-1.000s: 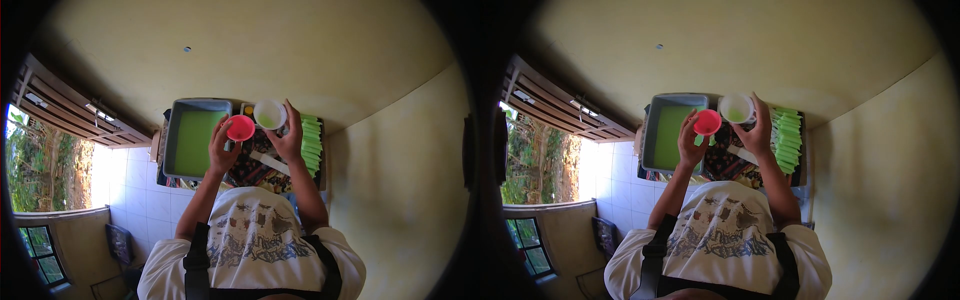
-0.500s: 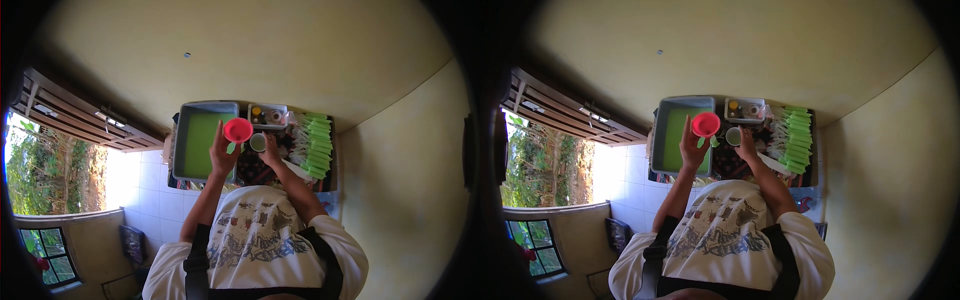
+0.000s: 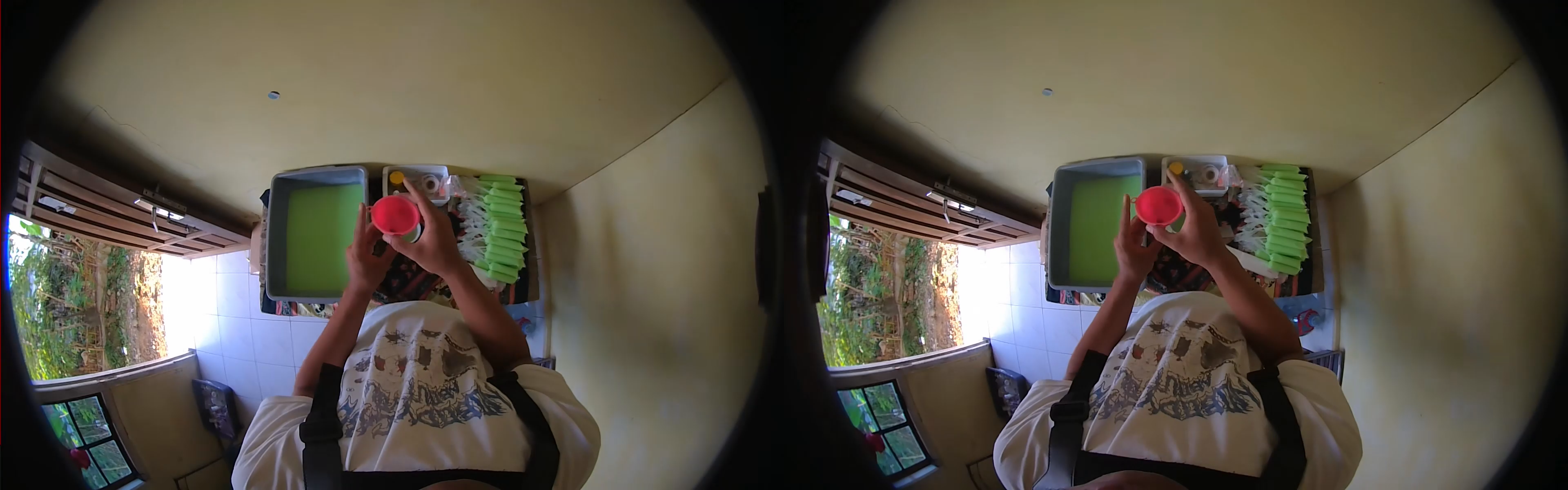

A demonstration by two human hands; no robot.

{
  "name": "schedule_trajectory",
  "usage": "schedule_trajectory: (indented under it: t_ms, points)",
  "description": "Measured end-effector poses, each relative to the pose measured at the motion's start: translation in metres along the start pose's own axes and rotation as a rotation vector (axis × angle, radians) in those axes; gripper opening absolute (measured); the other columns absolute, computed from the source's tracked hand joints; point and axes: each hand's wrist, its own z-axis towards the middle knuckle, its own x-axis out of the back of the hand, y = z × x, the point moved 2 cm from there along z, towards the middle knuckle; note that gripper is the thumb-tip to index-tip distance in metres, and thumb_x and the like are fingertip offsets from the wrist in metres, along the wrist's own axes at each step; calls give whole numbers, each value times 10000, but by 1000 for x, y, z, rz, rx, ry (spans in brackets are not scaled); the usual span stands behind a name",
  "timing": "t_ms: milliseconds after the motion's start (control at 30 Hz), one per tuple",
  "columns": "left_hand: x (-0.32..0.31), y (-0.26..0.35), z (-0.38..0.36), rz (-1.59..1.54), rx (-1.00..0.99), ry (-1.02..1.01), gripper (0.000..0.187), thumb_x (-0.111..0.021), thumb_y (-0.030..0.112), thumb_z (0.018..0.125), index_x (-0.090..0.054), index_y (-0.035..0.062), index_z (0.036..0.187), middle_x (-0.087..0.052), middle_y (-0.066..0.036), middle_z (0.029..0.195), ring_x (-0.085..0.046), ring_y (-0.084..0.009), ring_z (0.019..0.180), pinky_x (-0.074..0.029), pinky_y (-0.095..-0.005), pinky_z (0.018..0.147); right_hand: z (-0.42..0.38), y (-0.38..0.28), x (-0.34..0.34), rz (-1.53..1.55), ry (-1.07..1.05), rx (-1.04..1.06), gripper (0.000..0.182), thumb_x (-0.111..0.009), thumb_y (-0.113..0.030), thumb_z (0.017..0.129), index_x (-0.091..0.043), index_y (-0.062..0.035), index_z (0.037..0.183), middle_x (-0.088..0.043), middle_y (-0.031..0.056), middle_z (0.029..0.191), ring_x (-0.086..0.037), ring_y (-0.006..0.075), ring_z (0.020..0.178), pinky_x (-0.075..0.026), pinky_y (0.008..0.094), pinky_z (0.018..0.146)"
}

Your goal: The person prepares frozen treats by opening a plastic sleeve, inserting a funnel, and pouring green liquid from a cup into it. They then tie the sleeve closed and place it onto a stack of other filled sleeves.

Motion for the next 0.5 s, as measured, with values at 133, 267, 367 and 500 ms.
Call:
schedule_trajectory:
  t_ms: [133, 267, 367, 500]
  points:
    - [-6, -14, -6, -93, 136, 35, 884, -788, -54, 928, -335, 33, 1683, -793, -174, 1230, -792, -204, 1049, -632, -329, 924, -5, 20, 8, -4, 173, 52, 947, -875, -204, 829, -405, -8, 1628, -634, 220, 1430, -646, 372, 1315, -503, 470, 1128]
    - [2, -2, -6, -7, 187, -5, 793, -757, -73, 960, -387, 25, 1655, -807, -170, 1191, -786, -193, 1061, -635, -335, 929, -22, 82, 7, -123, 173, -88, 902, -860, -161, 799, -453, 8, 1586, -604, 231, 1439, -620, 382, 1319, -473, 463, 1157]
    - [8, -7, -7, -59, 164, -11, 671, -773, -59, 954, -521, 14, 1571, -818, -160, 1156, -795, -192, 1043, -638, -332, 925, -38, 147, -17, -340, 84, -46, 886, -866, -145, 789, -475, 8, 1569, -607, 242, 1435, -613, 416, 1322, -474, 473, 1159]
    - [20, 1, -2, 4, 205, -51, 528, -781, -55, 945, -633, -2, 1449, -831, -144, 1101, -801, -187, 1033, -634, -316, 925, -52, 181, -48, -322, -23, -120, 944, -943, -161, 744, -491, 8, 1556, -589, 250, 1480, -575, 425, 1386, -456, 489, 1187]
